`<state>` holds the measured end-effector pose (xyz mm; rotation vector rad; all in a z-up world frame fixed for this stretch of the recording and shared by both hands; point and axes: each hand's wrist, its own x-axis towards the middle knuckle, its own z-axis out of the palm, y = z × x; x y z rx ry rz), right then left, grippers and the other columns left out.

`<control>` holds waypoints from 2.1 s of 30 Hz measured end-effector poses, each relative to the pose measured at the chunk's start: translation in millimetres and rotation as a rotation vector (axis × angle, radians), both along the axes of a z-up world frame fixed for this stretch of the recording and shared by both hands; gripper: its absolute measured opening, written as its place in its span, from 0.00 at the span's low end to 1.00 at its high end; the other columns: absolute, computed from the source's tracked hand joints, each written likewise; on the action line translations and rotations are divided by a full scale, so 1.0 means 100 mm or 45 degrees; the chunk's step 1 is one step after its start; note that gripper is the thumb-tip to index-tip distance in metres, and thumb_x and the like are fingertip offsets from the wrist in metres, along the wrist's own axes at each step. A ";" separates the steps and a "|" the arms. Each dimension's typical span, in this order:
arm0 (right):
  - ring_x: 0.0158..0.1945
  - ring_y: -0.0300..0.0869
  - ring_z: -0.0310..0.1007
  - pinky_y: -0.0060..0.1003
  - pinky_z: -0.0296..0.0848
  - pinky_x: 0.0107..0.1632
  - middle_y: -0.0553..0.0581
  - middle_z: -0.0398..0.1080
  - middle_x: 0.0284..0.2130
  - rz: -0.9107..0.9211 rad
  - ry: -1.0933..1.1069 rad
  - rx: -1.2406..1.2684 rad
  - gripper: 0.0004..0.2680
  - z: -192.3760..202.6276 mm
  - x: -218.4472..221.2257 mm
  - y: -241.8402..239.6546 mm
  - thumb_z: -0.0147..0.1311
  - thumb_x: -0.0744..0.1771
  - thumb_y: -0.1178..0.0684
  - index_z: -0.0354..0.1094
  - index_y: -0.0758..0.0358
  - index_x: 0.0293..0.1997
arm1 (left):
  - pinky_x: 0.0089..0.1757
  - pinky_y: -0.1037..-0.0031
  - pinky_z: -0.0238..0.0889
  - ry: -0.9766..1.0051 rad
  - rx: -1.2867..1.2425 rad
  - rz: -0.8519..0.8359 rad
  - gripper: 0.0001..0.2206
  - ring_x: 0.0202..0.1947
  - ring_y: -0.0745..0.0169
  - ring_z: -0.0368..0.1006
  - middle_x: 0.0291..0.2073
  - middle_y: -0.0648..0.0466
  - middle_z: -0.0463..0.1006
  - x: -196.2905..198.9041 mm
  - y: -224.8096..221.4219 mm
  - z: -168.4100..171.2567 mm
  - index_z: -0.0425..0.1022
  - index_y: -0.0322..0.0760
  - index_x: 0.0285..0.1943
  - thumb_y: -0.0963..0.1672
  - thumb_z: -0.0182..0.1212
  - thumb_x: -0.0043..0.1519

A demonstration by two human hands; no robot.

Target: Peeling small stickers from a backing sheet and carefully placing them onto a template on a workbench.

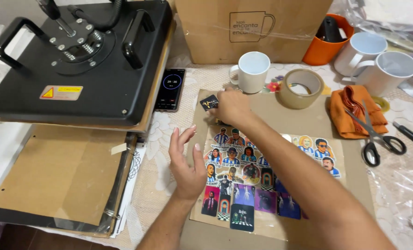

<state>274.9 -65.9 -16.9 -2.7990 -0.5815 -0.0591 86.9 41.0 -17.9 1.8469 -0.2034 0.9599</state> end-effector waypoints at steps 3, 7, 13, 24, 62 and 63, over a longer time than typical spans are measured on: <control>0.49 0.63 0.74 0.59 0.74 0.50 0.71 0.71 0.44 -0.151 0.195 0.001 0.29 0.00 0.16 0.30 0.72 0.56 0.35 0.72 0.73 0.49 | 0.60 0.54 0.57 -0.126 0.058 0.042 0.28 0.62 0.42 0.67 0.59 0.39 0.72 0.03 0.04 -0.03 0.44 0.24 0.73 0.34 0.48 0.63; 0.57 0.50 0.71 0.43 0.74 0.52 0.55 0.71 0.55 -0.279 0.531 -0.378 0.29 0.14 0.45 0.62 0.69 0.57 0.28 0.70 0.55 0.56 | 0.67 0.55 0.60 -0.214 0.068 0.033 0.29 0.64 0.42 0.67 0.57 0.34 0.71 -0.03 0.05 0.02 0.42 0.26 0.74 0.35 0.50 0.65; 0.55 0.47 0.74 0.41 0.74 0.49 0.51 0.75 0.50 -0.379 0.551 -0.417 0.34 0.19 0.45 0.62 0.73 0.53 0.27 0.65 0.54 0.57 | 0.67 0.55 0.60 -0.328 0.113 0.007 0.32 0.65 0.40 0.66 0.59 0.32 0.68 -0.07 0.05 0.03 0.41 0.27 0.75 0.33 0.53 0.63; 0.37 0.52 0.73 0.44 0.66 0.39 0.55 0.75 0.34 0.430 -0.302 0.661 0.07 0.14 -0.11 -0.13 0.57 0.66 0.57 0.78 0.53 0.47 | 0.69 0.51 0.55 -0.402 0.173 -0.176 0.51 0.68 0.44 0.61 0.65 0.37 0.65 -0.10 0.10 0.01 0.32 0.41 0.80 0.37 0.74 0.57; 0.40 0.50 0.84 0.37 0.84 0.48 0.64 0.77 0.37 0.722 -0.820 0.876 0.06 0.67 -2.38 -2.05 0.53 0.65 0.57 0.73 0.69 0.36 | 0.49 0.66 0.72 -0.906 0.946 -0.542 0.09 0.43 0.57 0.85 0.45 0.52 0.86 -0.47 -0.73 0.75 0.66 0.42 0.56 0.45 0.56 0.70; 0.39 0.51 0.83 0.38 0.84 0.49 0.65 0.77 0.36 0.658 -0.839 0.902 0.05 0.62 -2.38 -2.02 0.52 0.65 0.59 0.72 0.69 0.35 | 0.45 0.62 0.79 -0.806 0.908 -0.679 0.10 0.42 0.50 0.86 0.46 0.45 0.84 -0.47 -0.72 0.75 0.66 0.37 0.56 0.42 0.60 0.70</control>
